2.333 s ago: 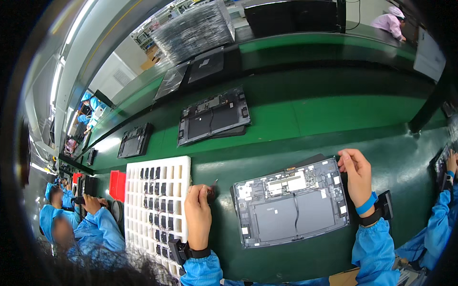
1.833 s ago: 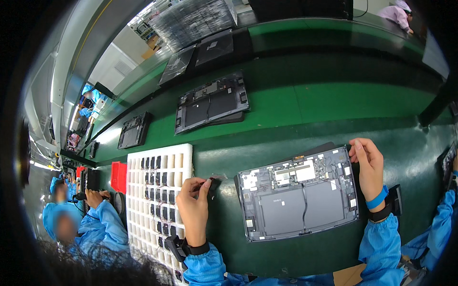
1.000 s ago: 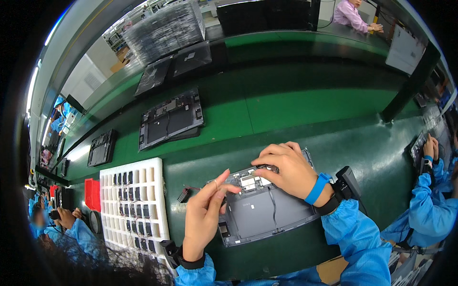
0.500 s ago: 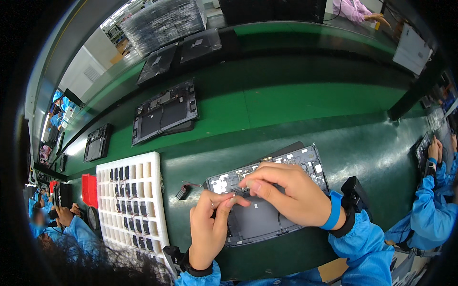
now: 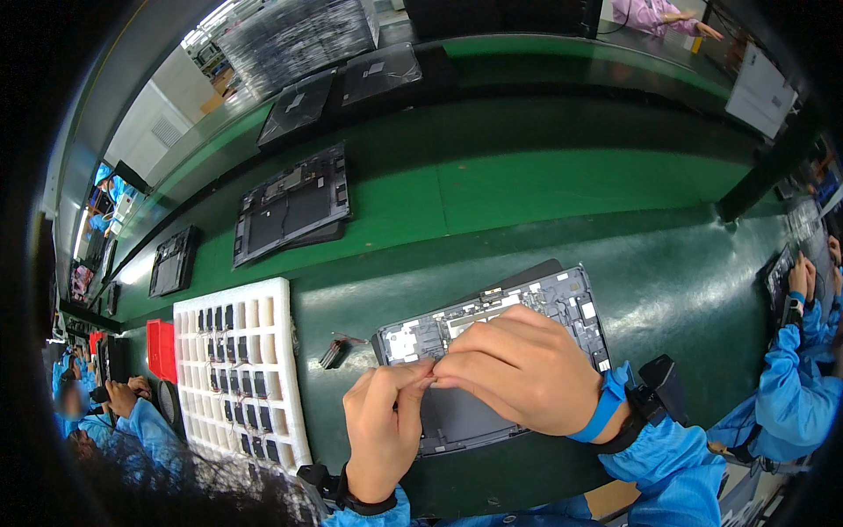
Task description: Assembling internal components and cables of a tablet or computer device on an assembly line.
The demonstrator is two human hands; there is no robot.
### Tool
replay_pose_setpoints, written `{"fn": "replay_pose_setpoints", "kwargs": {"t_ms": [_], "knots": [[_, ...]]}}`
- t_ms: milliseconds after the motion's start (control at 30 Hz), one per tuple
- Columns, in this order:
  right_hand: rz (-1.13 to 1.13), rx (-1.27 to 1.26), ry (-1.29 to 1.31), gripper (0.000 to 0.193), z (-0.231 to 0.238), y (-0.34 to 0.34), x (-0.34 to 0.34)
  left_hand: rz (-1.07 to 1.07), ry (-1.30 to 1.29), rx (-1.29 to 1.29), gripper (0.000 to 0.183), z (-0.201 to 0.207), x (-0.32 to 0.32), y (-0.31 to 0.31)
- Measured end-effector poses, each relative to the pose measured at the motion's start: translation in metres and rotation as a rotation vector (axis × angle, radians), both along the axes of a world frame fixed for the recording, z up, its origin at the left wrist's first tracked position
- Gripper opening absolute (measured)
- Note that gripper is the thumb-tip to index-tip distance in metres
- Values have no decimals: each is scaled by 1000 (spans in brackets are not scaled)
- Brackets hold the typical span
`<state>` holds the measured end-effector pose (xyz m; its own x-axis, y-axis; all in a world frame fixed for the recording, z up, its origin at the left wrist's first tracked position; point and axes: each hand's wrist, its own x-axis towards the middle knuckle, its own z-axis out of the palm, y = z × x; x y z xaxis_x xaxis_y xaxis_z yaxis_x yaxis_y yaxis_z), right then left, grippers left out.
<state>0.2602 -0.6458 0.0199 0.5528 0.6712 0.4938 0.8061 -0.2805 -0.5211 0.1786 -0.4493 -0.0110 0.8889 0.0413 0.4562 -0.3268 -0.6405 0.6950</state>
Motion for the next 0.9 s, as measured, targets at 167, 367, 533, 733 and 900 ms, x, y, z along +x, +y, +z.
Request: {"fn": "replay_pose_setpoints", "kwargs": {"t_ms": [167, 367, 533, 733, 900], "knots": [[-26, 143, 559, 12, -3, 5, -10, 22, 142, -214, 18, 3, -3, -5], [122, 412, 1512, 23, -9, -4, -2, -47, 169, -512, 13, -2, -2, -11], [121, 230, 1478, 22, -3, -8, 12, -54, 152, -677, 8, -7, -3, -9], [-401, -147, 148, 20, -43, -28, 46, 126, 329, -759, 19, -2, 1, -10], [-247, -72, 186, 10, -43, -26, 51, 187, 349, -786, 16, -7, 4, -10]]}}
